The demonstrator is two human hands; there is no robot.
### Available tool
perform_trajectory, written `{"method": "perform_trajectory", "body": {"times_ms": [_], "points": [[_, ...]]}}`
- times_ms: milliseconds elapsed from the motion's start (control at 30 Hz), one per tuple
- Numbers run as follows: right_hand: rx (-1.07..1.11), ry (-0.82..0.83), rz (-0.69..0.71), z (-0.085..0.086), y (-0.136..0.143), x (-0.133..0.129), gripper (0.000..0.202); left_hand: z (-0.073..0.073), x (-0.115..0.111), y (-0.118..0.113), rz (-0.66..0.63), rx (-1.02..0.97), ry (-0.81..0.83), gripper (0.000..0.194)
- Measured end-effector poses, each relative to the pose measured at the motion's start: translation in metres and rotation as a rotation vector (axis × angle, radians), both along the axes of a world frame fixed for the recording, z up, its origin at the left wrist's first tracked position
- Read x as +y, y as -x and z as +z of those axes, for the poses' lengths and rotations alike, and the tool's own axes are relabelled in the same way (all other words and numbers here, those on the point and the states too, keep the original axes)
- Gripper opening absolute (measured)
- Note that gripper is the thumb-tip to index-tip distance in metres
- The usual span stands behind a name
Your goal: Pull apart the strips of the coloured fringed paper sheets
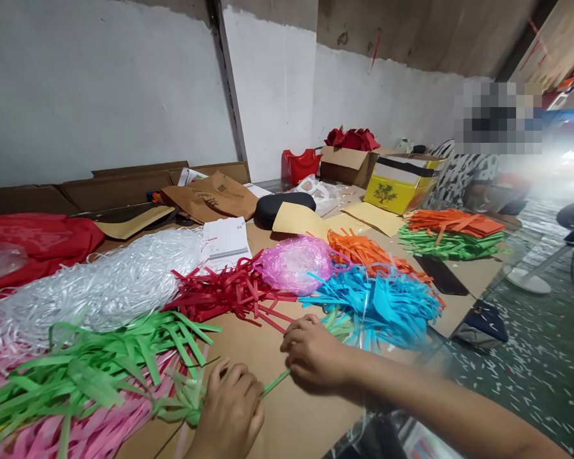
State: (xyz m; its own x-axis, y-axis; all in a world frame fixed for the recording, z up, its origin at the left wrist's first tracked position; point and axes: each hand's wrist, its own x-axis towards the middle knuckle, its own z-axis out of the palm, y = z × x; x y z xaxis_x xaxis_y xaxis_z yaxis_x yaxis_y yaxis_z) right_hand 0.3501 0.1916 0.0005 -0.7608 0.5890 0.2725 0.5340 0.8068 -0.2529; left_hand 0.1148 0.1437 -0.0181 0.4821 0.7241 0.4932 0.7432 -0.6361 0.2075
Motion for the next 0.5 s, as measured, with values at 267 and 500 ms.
{"method": "perform_trajectory", "body": {"times_ms": [267, 500], "points": [[-0.067, -0.151, 0.002, -0.019, 0.003, -0.017, 0.018, -0.018, -0.010, 0.022, 0.006, -0.038, -0.061, 0.031], [-0.027, 0.253, -0.317, -0.007, 0.008, -0.006, 0.004, -0.021, -0.008, 0.037, 0.210, 0.082, 0.135, 0.015]]}}
